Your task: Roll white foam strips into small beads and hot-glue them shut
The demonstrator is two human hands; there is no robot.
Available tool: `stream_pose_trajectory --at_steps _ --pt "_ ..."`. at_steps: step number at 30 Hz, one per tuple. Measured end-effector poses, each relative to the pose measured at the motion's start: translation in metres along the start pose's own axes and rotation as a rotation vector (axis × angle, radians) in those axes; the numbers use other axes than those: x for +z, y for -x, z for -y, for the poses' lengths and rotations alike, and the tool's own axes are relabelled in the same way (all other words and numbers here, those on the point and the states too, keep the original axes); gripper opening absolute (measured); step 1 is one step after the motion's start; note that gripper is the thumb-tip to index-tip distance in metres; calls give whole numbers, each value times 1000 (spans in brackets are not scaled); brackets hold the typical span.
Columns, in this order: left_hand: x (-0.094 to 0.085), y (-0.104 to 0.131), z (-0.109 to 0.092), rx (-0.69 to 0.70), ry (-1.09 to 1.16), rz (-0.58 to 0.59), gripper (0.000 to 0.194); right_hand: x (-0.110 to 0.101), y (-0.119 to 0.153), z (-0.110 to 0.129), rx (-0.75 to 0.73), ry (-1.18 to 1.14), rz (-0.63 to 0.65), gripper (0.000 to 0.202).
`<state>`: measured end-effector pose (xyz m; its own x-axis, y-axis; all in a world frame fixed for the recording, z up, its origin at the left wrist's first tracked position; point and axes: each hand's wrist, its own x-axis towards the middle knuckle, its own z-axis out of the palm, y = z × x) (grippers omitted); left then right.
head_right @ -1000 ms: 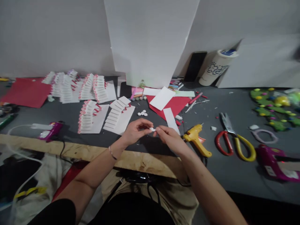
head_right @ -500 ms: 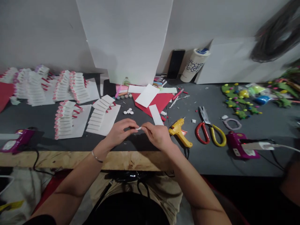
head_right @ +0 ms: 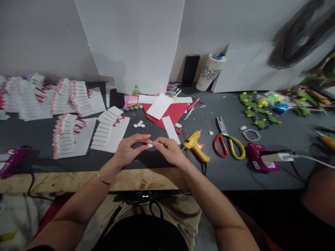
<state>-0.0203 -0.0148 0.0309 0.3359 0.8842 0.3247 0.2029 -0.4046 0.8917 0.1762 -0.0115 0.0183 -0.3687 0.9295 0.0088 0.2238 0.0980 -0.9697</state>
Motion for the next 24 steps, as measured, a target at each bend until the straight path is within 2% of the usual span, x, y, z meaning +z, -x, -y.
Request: stream_pose_trajectory --at_steps 5,10,14,18,24 --pt "1 -3 4 -16 104 -91 33 5 1 1 -66 84 -114 37" --pt "1 -5 -1 -30 -8 -89 12 7 2 1 -107 114 -178 29" --pt "8 -2 -1 -37 -35 -98 22 11 2 0 -99 146 -236 30" --pt "12 0 4 -70 -92 -149 21 11 2 -1 -139 213 -188 33" --pt "6 -2 6 -65 -103 -81 15 -2 -1 -4 -217 347 -86 34"
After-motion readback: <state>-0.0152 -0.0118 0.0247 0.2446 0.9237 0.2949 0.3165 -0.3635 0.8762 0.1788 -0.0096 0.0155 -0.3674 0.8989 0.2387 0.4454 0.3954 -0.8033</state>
